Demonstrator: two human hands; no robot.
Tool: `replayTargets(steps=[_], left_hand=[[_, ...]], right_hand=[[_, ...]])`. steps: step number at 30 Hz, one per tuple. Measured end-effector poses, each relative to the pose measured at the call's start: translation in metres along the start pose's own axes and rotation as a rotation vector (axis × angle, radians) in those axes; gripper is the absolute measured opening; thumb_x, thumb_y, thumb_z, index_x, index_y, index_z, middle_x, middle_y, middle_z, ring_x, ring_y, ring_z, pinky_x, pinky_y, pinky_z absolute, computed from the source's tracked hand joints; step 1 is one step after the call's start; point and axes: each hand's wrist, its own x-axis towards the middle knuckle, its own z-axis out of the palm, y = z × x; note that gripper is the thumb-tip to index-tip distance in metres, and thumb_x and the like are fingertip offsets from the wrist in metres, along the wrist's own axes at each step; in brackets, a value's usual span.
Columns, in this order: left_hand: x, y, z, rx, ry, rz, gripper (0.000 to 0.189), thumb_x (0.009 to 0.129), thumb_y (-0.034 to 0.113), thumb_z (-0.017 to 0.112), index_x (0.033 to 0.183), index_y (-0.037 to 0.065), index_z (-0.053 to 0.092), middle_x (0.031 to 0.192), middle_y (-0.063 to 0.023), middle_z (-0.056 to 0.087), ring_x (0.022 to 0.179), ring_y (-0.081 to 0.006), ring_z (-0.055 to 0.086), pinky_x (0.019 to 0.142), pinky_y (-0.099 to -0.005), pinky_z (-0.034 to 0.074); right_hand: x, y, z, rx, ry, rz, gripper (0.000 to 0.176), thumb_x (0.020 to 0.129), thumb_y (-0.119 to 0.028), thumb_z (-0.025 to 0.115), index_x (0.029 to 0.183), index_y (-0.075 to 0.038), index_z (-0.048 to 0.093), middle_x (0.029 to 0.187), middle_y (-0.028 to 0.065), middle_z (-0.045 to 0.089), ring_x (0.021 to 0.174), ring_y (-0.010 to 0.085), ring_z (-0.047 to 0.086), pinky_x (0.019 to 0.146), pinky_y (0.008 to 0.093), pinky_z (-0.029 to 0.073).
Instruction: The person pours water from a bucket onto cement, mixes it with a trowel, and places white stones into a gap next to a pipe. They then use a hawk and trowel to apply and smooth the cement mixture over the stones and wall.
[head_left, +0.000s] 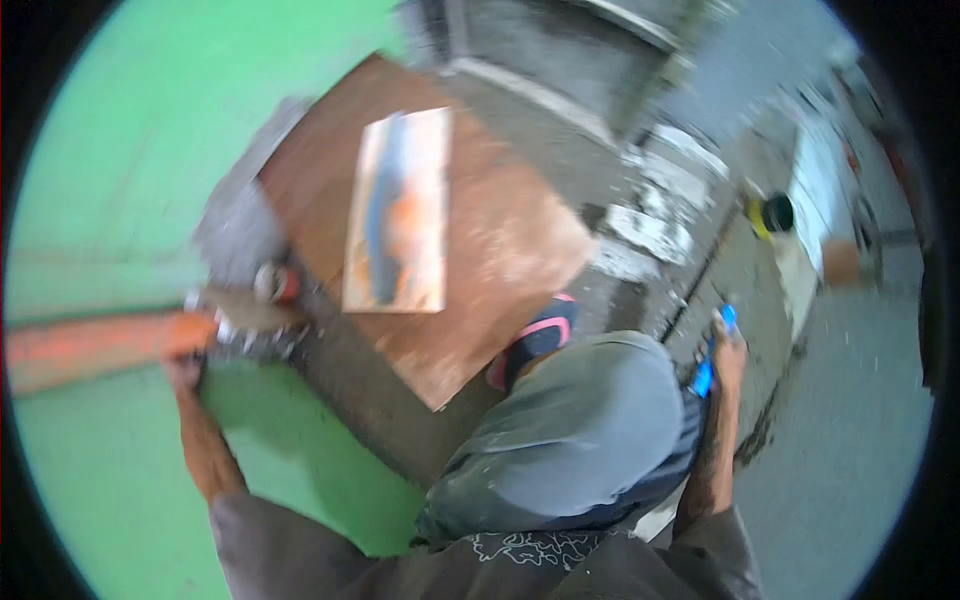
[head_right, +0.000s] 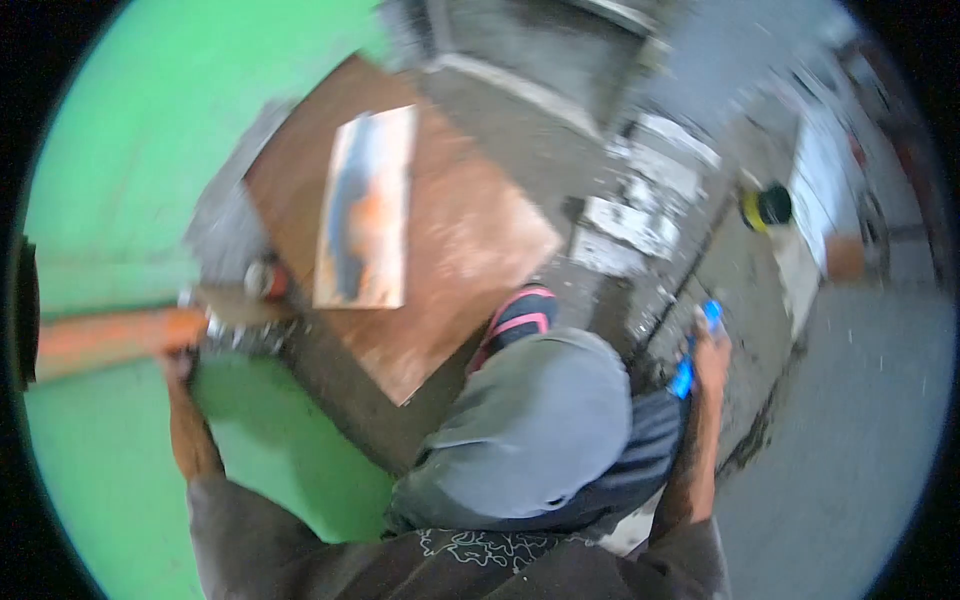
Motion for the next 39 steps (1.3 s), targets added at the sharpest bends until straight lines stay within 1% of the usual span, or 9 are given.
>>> replayTargets(steps=[2, 6, 8, 16, 20, 22, 28, 35, 39], left_hand=[[-0.008, -0.034, -0.027, -0.724, 0.584, -0.484, 0.04, 0.093, 0.033, 0.047, 0.112, 0.0, 0.059, 0.113, -0.0155, 0.062, 0.1, -0.0282, 0.059, 0.086, -0.0389, 0.048], [-0.02, -0.085, -0.062, -0.561, 1.209, -0.461, 0.049, 0.093, 0.03, 0.035, 0.128, -0.003, 0.051, 0.127, -0.0173, 0.056, 0.114, -0.0292, 0.053, 0.102, -0.0473, 0.039], [-0.015, 0.027, 0.047, -0.291, 1.387, -0.428, 0.053, 0.098, 0.035, 0.031, 0.134, -0.001, 0.045, 0.131, -0.0184, 0.053, 0.12, -0.0315, 0.051, 0.108, -0.047, 0.033], [0.155, 0.309, 0.369, 0.162, 0.052, 0.12, 0.042, 0.099, 0.022, 0.045, 0.127, -0.009, 0.049, 0.123, -0.0184, 0.056, 0.103, -0.0238, 0.06, 0.096, -0.0379, 0.046], [0.239, 0.296, 0.569, 0.289, -0.743, 0.714, 0.026, 0.094, 0.024, 0.058, 0.109, 0.003, 0.064, 0.102, -0.0103, 0.068, 0.089, -0.0176, 0.064, 0.081, -0.0309, 0.05], [0.256, 0.27, 0.679, 0.532, -1.014, 0.221, 0.032, 0.09, 0.032, 0.064, 0.106, 0.004, 0.064, 0.095, -0.0122, 0.069, 0.089, -0.0198, 0.065, 0.079, -0.0343, 0.05], [0.268, 0.172, 0.852, 0.817, -1.101, 0.644, 0.045, 0.086, 0.038, 0.065, 0.108, -0.001, 0.062, 0.105, -0.0222, 0.065, 0.104, -0.0386, 0.061, 0.087, -0.0469, 0.048], [0.221, 0.194, 0.87, 0.103, -1.306, 0.542, 0.046, 0.082, 0.031, 0.071, 0.115, 0.001, 0.06, 0.114, -0.0222, 0.059, 0.109, -0.0335, 0.058, 0.095, -0.0416, 0.045], [0.206, 0.178, 0.879, 0.201, -1.184, 0.995, 0.036, 0.076, 0.016, 0.071, 0.11, 0.005, 0.063, 0.104, -0.0163, 0.059, 0.11, -0.0343, 0.055, 0.092, -0.0449, 0.045]], right_hand=[[0.0, 0.001, -0.002, 0.004, 0.006, 0.02, 0.025, 0.093, -0.032, 0.062, 0.088, -0.01, 0.052, 0.067, -0.0003, 0.05, 0.051, 0.0097, 0.049, 0.044, 0.0264, 0.044], [-0.003, -0.007, 0.013, 0.095, -0.002, -0.003, 0.023, 0.094, -0.027, 0.059, 0.089, -0.006, 0.051, 0.067, 0.0016, 0.051, 0.049, 0.0108, 0.05, 0.043, 0.0269, 0.044], [-0.006, -0.011, 0.015, 0.153, 0.005, 0.0, 0.023, 0.095, -0.026, 0.059, 0.088, -0.006, 0.051, 0.067, 0.002, 0.051, 0.049, 0.0109, 0.05, 0.042, 0.0271, 0.044], [0.004, -0.005, 0.034, 0.263, 0.015, 0.061, 0.026, 0.094, -0.027, 0.06, 0.088, -0.005, 0.049, 0.065, 0.0035, 0.053, 0.046, 0.012, 0.051, 0.042, 0.0274, 0.044], [-0.002, -0.014, 0.038, 0.186, -0.013, 0.071, 0.026, 0.093, -0.028, 0.061, 0.09, -0.005, 0.05, 0.062, 0.0032, 0.053, 0.045, 0.012, 0.051, 0.042, 0.0277, 0.044], [-0.005, -0.013, 0.037, 0.168, -0.034, 0.061, 0.026, 0.093, -0.028, 0.062, 0.091, -0.005, 0.051, 0.06, 0.0029, 0.053, 0.045, 0.012, 0.051, 0.042, 0.0278, 0.043], [0.002, -0.003, 0.019, 0.031, -0.052, 0.082, 0.023, 0.094, -0.024, 0.06, 0.089, -0.004, 0.049, 0.059, 0.0012, 0.051, 0.046, 0.0112, 0.05, 0.043, 0.0278, 0.042], [0.014, -0.017, 0.014, -0.062, 0.133, 0.052, 0.027, 0.094, -0.028, 0.063, 0.088, -0.005, 0.049, 0.059, 0.0002, 0.051, 0.046, 0.0095, 0.048, 0.044, 0.0252, 0.04], [0.015, -0.014, 0.024, -0.042, 0.141, 0.077, 0.026, 0.094, -0.028, 0.062, 0.09, -0.005, 0.051, 0.061, -0.0007, 0.052, 0.049, 0.0077, 0.047, 0.045, 0.0245, 0.039]])
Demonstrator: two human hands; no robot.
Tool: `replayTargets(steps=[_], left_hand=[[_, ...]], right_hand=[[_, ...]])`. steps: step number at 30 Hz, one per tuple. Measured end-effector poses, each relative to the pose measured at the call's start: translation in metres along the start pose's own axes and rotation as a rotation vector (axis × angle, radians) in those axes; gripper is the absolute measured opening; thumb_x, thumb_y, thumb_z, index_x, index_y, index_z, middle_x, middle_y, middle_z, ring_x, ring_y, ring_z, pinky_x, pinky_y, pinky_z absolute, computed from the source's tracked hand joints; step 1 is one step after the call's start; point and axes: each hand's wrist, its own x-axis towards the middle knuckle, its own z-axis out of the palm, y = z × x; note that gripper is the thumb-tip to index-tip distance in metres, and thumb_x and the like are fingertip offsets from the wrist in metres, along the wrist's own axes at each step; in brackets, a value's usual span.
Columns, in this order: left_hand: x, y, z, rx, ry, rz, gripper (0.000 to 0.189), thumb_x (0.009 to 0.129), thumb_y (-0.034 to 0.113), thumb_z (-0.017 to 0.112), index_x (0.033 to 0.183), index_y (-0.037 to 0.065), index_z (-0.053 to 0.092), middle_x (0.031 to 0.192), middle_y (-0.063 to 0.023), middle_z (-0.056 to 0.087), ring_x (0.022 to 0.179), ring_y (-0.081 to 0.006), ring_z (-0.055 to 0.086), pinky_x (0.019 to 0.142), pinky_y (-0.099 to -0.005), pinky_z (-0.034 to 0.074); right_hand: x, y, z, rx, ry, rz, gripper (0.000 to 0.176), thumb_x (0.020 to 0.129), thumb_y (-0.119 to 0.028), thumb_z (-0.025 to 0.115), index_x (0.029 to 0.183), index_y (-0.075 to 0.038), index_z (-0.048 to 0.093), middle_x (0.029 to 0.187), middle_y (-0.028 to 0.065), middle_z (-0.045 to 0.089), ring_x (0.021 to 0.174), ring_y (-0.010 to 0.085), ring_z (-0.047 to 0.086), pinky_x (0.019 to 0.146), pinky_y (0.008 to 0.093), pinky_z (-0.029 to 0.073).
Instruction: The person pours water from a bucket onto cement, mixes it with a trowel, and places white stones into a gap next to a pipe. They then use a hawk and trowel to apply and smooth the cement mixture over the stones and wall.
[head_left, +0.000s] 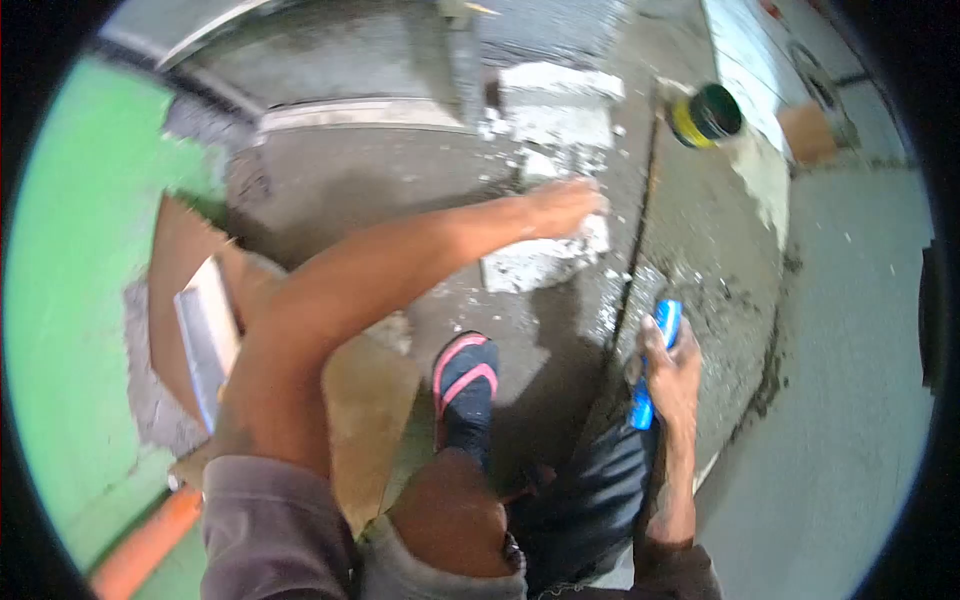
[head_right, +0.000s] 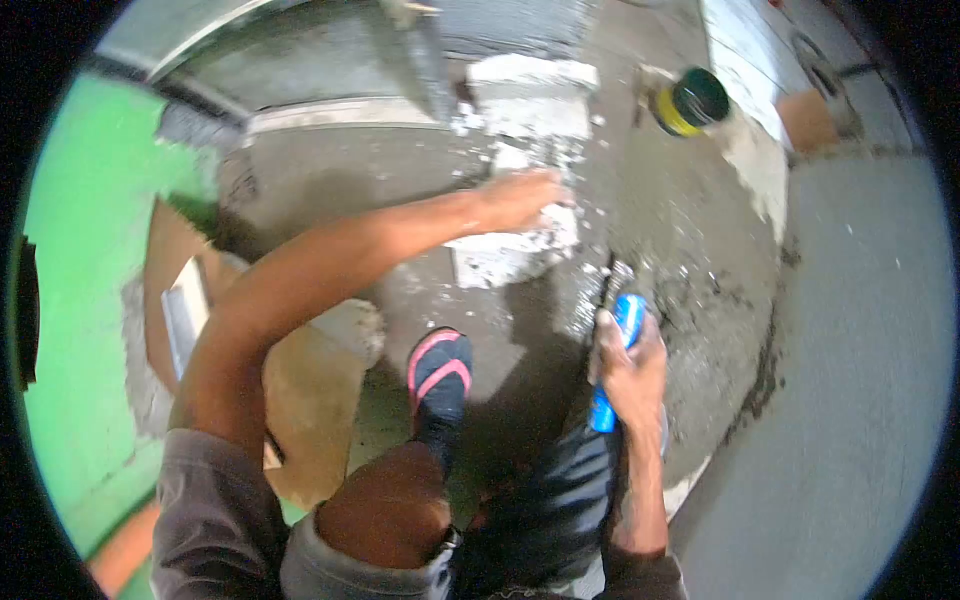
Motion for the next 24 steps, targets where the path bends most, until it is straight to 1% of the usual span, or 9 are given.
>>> replayTargets(steps=[2, 3, 6, 10, 12, 15, 17, 20, 24], left_hand=[[0.019, -0.013, 0.002, 0.051, -0.202, -0.141, 0.021, 0.071, -0.002, 0.058, 0.09, 0.002, 0.065, 0.085, -0.0193, 0.061, 0.091, -0.0366, 0.061, 0.076, -0.0469, 0.049], [0.014, -0.02, 0.004, 0.128, 0.038, 0.014, 0.014, 0.07, -0.005, 0.054, 0.08, -0.001, 0.064, 0.077, -0.0205, 0.062, 0.078, -0.0376, 0.063, 0.068, -0.0455, 0.051], [0.0, 0.004, -0.05, 0.109, 0.152, -0.134, 0.021, 0.072, 0.017, 0.067, 0.073, -0.003, 0.065, 0.07, -0.0233, 0.063, 0.07, -0.0379, 0.065, 0.063, -0.0445, 0.053], [-0.076, 0.107, -0.164, -0.051, 0.48, -0.248, 0.038, 0.072, 0.029, 0.075, 0.094, -0.002, 0.07, 0.079, -0.0238, 0.067, 0.08, -0.037, 0.067, 0.076, -0.0446, 0.052], [-0.139, 0.179, -0.21, 0.05, 0.778, -0.291, 0.039, 0.071, 0.027, 0.077, 0.098, -0.001, 0.069, 0.084, -0.0215, 0.068, 0.082, -0.0316, 0.068, 0.075, -0.0399, 0.054], [-0.251, 0.267, -0.245, -0.335, 1.097, -0.446, 0.04, 0.075, 0.022, 0.077, 0.107, 0.0, 0.066, 0.095, -0.012, 0.07, 0.087, -0.0153, 0.068, 0.077, -0.026, 0.054], [-0.331, 0.317, -0.241, -0.183, 1.288, -0.666, 0.039, 0.086, 0.019, 0.069, 0.119, -0.001, 0.06, 0.096, -0.0124, 0.069, 0.087, -0.0162, 0.068, 0.078, -0.0269, 0.055], [-0.435, 0.368, -0.189, -0.328, 1.884, -1.0, 0.04, 0.092, 0.02, 0.064, 0.123, -0.003, 0.056, 0.104, -0.0126, 0.066, 0.086, -0.0185, 0.068, 0.075, -0.0262, 0.056], [-0.625, 0.375, -0.061, 0.002, 2.386, -1.172, 0.04, 0.082, 0.009, 0.074, 0.114, -0.008, 0.056, 0.101, -0.0128, 0.066, 0.083, -0.0188, 0.066, 0.072, -0.026, 0.056]], right_hand=[[0.003, 0.021, -0.003, -0.12, 0.019, -0.09, 0.025, 0.095, -0.029, 0.06, 0.091, -0.005, 0.056, 0.069, -0.0027, 0.052, 0.061, 0.0082, 0.047, 0.053, 0.0257, 0.04], [-0.003, 0.011, 0.001, -0.06, -0.007, -0.016, 0.025, 0.094, -0.029, 0.061, 0.089, -0.005, 0.056, 0.069, -0.0024, 0.051, 0.061, 0.0094, 0.048, 0.054, 0.0268, 0.04], [0.013, 0.032, -0.007, -0.061, -0.083, -0.1, 0.021, 0.094, -0.026, 0.061, 0.091, -0.006, 0.057, 0.068, 0.0001, 0.053, 0.057, 0.0094, 0.05, 0.05, 0.0255, 0.04], [0.016, 0.025, 0.005, 0.063, -0.172, -0.126, 0.028, 0.095, -0.032, 0.059, 0.085, -0.007, 0.052, 0.069, 0.0025, 0.053, 0.052, 0.012, 0.049, 0.047, 0.0276, 0.041], [0.023, 0.032, 0.005, 0.112, -0.236, -0.151, 0.027, 0.095, -0.032, 0.059, 0.086, -0.007, 0.052, 0.068, 0.0023, 0.052, 0.052, 0.0125, 0.049, 0.046, 0.0279, 0.041], [0.039, 0.041, 0.006, 0.093, -0.285, -0.177, 0.026, 0.095, -0.031, 0.06, 0.087, -0.007, 0.052, 0.067, 0.0018, 0.051, 0.052, 0.0126, 0.049, 0.046, 0.028, 0.041], [0.044, 0.043, 0.011, 0.094, -0.302, -0.2, 0.025, 0.095, -0.03, 0.06, 0.087, -0.007, 0.052, 0.067, 0.0016, 0.05, 0.052, 0.0127, 0.049, 0.046, 0.0281, 0.041], [0.038, 0.035, 0.007, 0.034, -0.3, -0.231, 0.026, 0.095, -0.029, 0.06, 0.085, -0.007, 0.052, 0.066, 0.0021, 0.05, 0.052, 0.0126, 0.049, 0.046, 0.0284, 0.04], [0.033, 0.029, 0.005, -0.016, -0.298, -0.293, 0.027, 0.095, -0.029, 0.059, 0.083, -0.006, 0.051, 0.065, 0.0024, 0.049, 0.05, 0.013, 0.048, 0.045, 0.0282, 0.04]])
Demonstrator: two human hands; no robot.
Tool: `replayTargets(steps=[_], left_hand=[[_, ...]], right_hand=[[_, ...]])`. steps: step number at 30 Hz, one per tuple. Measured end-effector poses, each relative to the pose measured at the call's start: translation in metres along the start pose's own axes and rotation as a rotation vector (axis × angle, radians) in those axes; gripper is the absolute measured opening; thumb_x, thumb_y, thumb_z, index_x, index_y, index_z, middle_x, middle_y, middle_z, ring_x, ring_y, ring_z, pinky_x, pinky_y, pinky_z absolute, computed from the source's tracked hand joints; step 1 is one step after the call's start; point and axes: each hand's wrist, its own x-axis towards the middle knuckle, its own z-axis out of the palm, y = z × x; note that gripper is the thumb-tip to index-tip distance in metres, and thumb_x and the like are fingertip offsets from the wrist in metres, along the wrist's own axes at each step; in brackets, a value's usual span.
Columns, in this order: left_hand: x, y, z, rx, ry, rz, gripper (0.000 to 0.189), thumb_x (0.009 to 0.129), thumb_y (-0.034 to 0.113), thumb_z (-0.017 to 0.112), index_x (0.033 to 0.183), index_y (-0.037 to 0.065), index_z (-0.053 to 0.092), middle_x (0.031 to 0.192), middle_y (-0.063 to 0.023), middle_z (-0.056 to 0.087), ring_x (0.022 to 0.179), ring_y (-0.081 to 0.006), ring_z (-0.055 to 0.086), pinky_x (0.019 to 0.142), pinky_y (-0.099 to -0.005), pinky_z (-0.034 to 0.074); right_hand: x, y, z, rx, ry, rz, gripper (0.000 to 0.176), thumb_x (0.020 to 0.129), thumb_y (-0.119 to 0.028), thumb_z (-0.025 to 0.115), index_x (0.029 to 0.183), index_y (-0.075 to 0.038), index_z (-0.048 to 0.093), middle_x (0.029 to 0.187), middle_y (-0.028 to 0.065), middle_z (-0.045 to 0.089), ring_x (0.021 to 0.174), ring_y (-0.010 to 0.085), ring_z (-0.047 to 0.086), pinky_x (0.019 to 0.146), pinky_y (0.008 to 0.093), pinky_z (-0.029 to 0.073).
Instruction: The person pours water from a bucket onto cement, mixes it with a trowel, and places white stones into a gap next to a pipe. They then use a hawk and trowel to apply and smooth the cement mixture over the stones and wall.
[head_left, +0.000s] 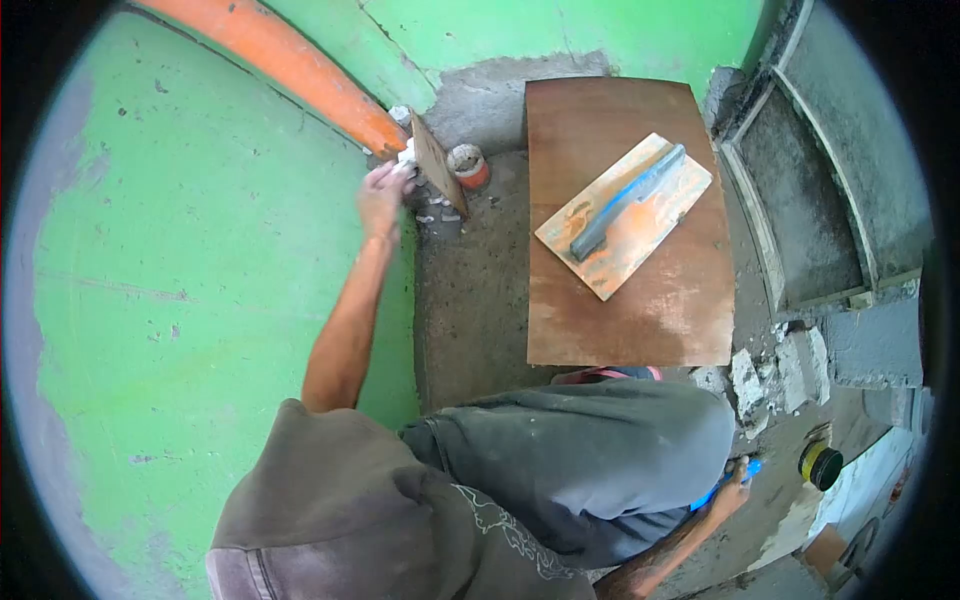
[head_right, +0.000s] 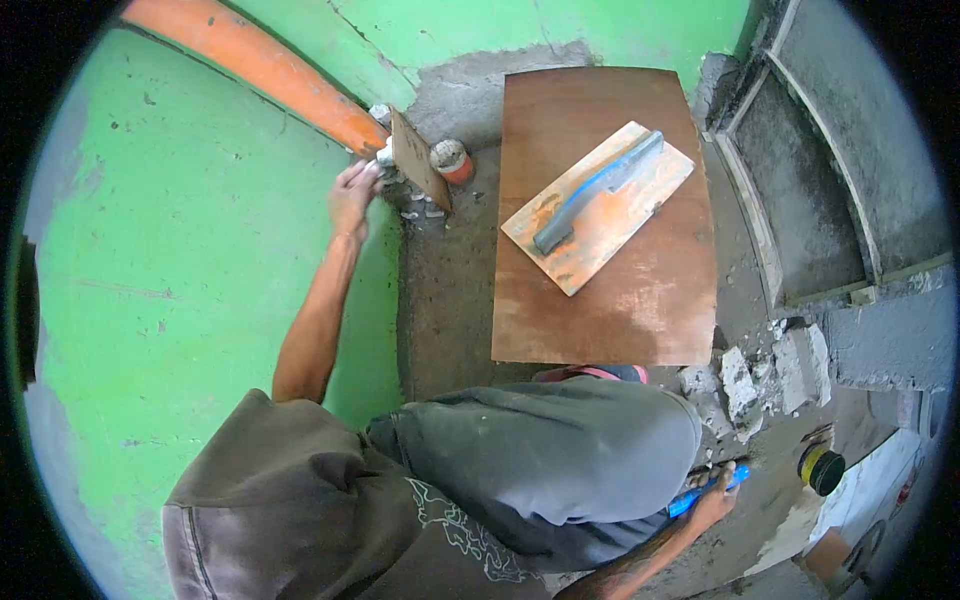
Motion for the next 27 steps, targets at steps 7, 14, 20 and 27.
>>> replayTargets(steps=[7, 14, 20, 27], left_hand=[[0.126, -0.077, -0.083, 1.115, 0.217, 0.403, 0.034, 0.071, 0.011, 0.08, 0.1, -0.001, 0.068, 0.091, -0.0174, 0.07, 0.078, -0.0281, 0.069, 0.075, -0.0357, 0.053], [0.156, -0.086, -0.065, 1.304, 0.208, 0.44, 0.022, 0.08, 0.013, 0.068, 0.097, 0.0, 0.07, 0.097, -0.0224, 0.066, 0.09, -0.0396, 0.064, 0.083, -0.0467, 0.05], [0.179, -0.094, -0.076, 1.368, 0.011, 0.495, 0.017, 0.08, 0.009, 0.062, 0.089, -0.002, 0.071, 0.089, -0.026, 0.066, 0.087, -0.0419, 0.063, 0.081, -0.048, 0.05], [0.174, -0.076, -0.08, 1.438, -0.13, 0.529, 0.015, 0.079, 0.009, 0.059, 0.085, 0.002, 0.071, 0.087, -0.0248, 0.065, 0.083, -0.0426, 0.064, 0.078, -0.0494, 0.051]], right_hand=[[0.006, 0.023, -0.024, 0.088, -0.026, 0.119, 0.021, 0.096, -0.028, 0.058, 0.093, -0.008, 0.053, 0.071, 0.0029, 0.052, 0.052, 0.0129, 0.049, 0.045, 0.0279, 0.043], [0.006, 0.016, -0.014, 0.133, -0.086, 0.148, 0.019, 0.096, -0.026, 0.058, 0.097, -0.007, 0.053, 0.071, 0.0028, 0.05, 0.053, 0.0133, 0.049, 0.044, 0.0284, 0.043], [0.006, 0.019, -0.011, 0.188, -0.103, 0.133, 0.02, 0.096, -0.026, 0.059, 0.095, -0.007, 0.052, 0.071, 0.0027, 0.05, 0.054, 0.0128, 0.049, 0.044, 0.0278, 0.041], [0.0, 0.007, -0.003, 0.162, -0.067, 0.164, 0.022, 0.095, -0.027, 0.06, 0.091, -0.008, 0.051, 0.07, 0.0023, 0.048, 0.052, 0.0118, 0.047, 0.045, 0.0262, 0.04]])
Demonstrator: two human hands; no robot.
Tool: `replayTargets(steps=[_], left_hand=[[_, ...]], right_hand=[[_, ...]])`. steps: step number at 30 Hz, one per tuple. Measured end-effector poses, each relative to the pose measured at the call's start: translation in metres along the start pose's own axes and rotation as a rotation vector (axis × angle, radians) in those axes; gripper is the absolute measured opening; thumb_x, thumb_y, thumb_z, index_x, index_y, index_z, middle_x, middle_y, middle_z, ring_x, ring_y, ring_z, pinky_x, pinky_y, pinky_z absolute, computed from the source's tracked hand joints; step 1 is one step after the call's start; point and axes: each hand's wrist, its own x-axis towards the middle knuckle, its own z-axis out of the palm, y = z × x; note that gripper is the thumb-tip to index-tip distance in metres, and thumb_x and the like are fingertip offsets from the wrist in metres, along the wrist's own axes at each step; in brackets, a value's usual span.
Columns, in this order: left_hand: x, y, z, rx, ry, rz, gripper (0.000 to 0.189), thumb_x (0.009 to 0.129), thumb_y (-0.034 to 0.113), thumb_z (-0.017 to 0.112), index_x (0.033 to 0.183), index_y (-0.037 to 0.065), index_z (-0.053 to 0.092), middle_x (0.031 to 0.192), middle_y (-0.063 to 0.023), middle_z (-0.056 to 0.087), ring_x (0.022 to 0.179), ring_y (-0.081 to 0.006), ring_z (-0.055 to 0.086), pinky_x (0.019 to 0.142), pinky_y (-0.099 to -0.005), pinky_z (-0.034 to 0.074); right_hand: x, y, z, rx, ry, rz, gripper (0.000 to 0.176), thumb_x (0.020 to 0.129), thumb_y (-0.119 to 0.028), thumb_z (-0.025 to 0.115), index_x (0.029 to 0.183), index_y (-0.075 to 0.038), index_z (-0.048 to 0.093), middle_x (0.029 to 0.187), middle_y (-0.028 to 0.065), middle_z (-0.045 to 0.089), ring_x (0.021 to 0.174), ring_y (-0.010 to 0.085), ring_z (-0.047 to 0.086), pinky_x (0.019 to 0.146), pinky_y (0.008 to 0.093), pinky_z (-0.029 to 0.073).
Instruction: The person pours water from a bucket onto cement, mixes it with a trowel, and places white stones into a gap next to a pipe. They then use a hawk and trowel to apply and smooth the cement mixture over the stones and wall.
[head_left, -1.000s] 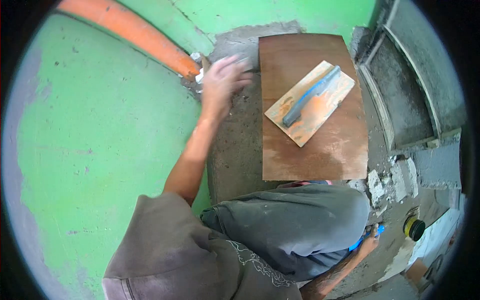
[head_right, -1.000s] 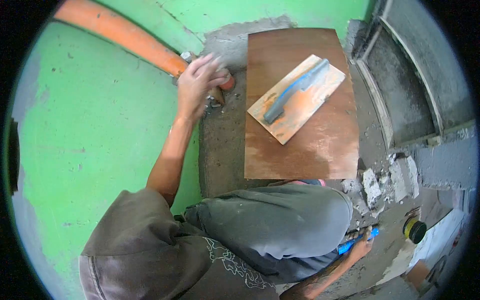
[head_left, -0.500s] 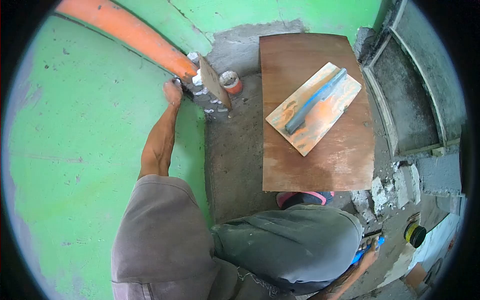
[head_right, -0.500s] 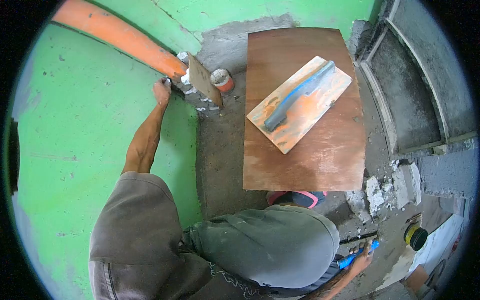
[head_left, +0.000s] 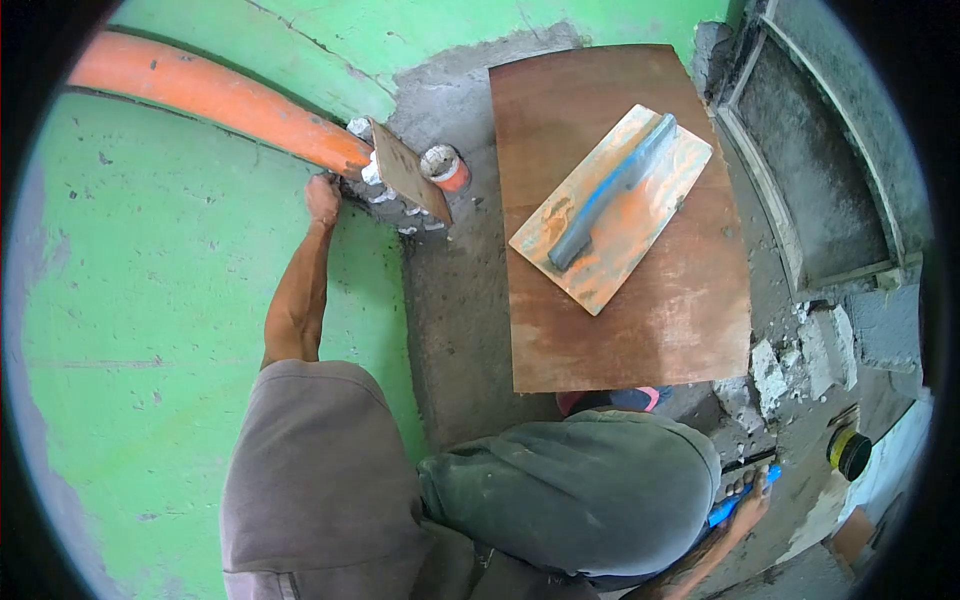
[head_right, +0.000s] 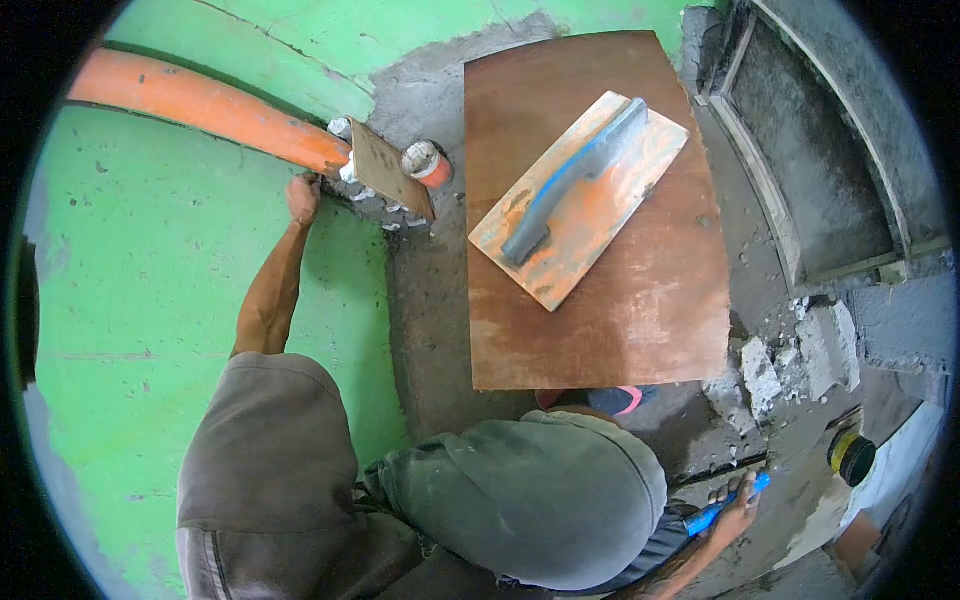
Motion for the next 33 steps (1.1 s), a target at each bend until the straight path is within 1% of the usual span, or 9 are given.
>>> replayTargets(steps=[9, 14, 16, 19, 23, 25, 29, 32, 33], left_hand=[[0.032, -0.02, -0.024, 0.129, -0.339, -0.003, 0.024, 0.078, 0.012, 0.058, 0.096, 0.003, 0.069, 0.094, -0.0261, 0.065, 0.091, -0.0421, 0.064, 0.082, -0.0479, 0.051], [0.013, 0.029, -0.094, 0.141, -0.422, 0.03, 0.028, 0.079, 0.022, 0.064, 0.095, 0.0, 0.07, 0.093, -0.0268, 0.066, 0.091, -0.0413, 0.065, 0.082, -0.0473, 0.05], [-0.008, 0.085, -0.131, -0.089, -0.424, 0.129, 0.032, 0.085, 0.03, 0.066, 0.091, -0.001, 0.07, 0.086, -0.0242, 0.068, 0.08, -0.0334, 0.069, 0.075, -0.0411, 0.052], [-0.024, 0.197, -0.167, -0.441, -0.379, 0.29, 0.02, 0.089, 0.018, 0.064, 0.092, -0.001, 0.07, 0.07, -0.0064, 0.066, 0.064, -0.0114, 0.06, 0.057, -0.0294, 0.047], [-0.071, 0.402, -0.251, -0.417, -0.344, 0.621, 0.026, 0.09, 0.021, 0.065, 0.102, -0.002, 0.067, 0.078, -0.0116, 0.068, 0.065, -0.0149, 0.061, 0.064, -0.03, 0.049], [-0.09, 0.485, -0.266, -0.55, -0.383, 0.926, 0.03, 0.09, 0.022, 0.065, 0.108, -0.002, 0.065, 0.081, -0.0061, 0.064, 0.076, -0.0135, 0.058, 0.072, -0.027, 0.048], [-0.126, 0.643, -0.205, -0.697, -0.337, 1.643, 0.029, 0.087, 0.026, 0.067, 0.101, 0.001, 0.067, 0.093, -0.0152, 0.069, 0.088, -0.0267, 0.066, 0.076, -0.0356, 0.051], [-0.193, 0.757, -0.115, -0.636, -0.777, 1.623, 0.029, 0.085, 0.029, 0.068, 0.092, 0.001, 0.07, 0.084, -0.017, 0.069, 0.074, -0.0291, 0.067, 0.068, -0.0401, 0.051], [-0.214, 0.788, -0.078, -0.509, -0.743, 1.756, 0.032, 0.085, 0.032, 0.068, 0.093, 0.001, 0.071, 0.084, -0.0184, 0.069, 0.075, -0.0307, 0.067, 0.07, -0.0425, 0.052]], right_hand=[[-0.006, -0.005, 0.003, 0.015, -0.046, 0.001, 0.021, 0.096, -0.027, 0.058, 0.092, -0.008, 0.05, 0.069, 0.0025, 0.047, 0.052, 0.0116, 0.047, 0.044, 0.0264, 0.04], [-0.012, -0.007, -0.002, 0.083, 0.012, -0.019, 0.021, 0.096, -0.026, 0.058, 0.093, -0.007, 0.05, 0.069, 0.0033, 0.048, 0.051, 0.0121, 0.047, 0.044, 0.0276, 0.041], [-0.022, -0.02, 0.004, -0.045, 0.149, 0.018, 0.027, 0.093, -0.031, 0.062, 0.081, -0.008, 0.053, 0.07, 0.0033, 0.053, 0.053, 0.0112, 0.049, 0.044, 0.0269, 0.042], [-0.029, -0.018, 0.005, -0.021, 0.234, 0.002, 0.025, 0.093, -0.028, 0.06, 0.1, -0.005, 0.062, 0.071, 0.0012, 0.054, 0.054, 0.0108, 0.05, 0.046, 0.0257, 0.042], [-0.028, -0.022, 0.008, 0.074, 0.125, -0.012, 0.022, 0.096, -0.025, 0.057, 0.097, -0.003, 0.056, 0.069, 0.0024, 0.053, 0.052, 0.0109, 0.051, 0.045, 0.0266, 0.043], [-0.031, -0.031, 0.009, 0.058, 0.125, 0.024, 0.021, 0.095, -0.024, 0.058, 0.087, -0.006, 0.049, 0.067, 0.003, 0.053, 0.049, 0.0113, 0.05, 0.044, 0.0271, 0.043], [-0.031, -0.027, 0.008, 0.114, 0.156, 0.025, 0.019, 0.095, -0.021, 0.057, 0.087, -0.007, 0.047, 0.066, 0.0026, 0.052, 0.048, 0.0114, 0.051, 0.043, 0.0274, 0.044], [-0.036, -0.033, 0.013, 0.129, 0.212, 0.049, 0.021, 0.094, -0.022, 0.058, 0.087, -0.005, 0.046, 0.067, 0.0031, 0.052, 0.048, 0.0122, 0.052, 0.043, 0.0272, 0.043], [-0.04, -0.039, 0.014, 0.105, 0.223, 0.055, 0.022, 0.094, -0.022, 0.059, 0.089, -0.005, 0.047, 0.065, 0.0027, 0.052, 0.048, 0.0118, 0.051, 0.043, 0.0272, 0.043]])
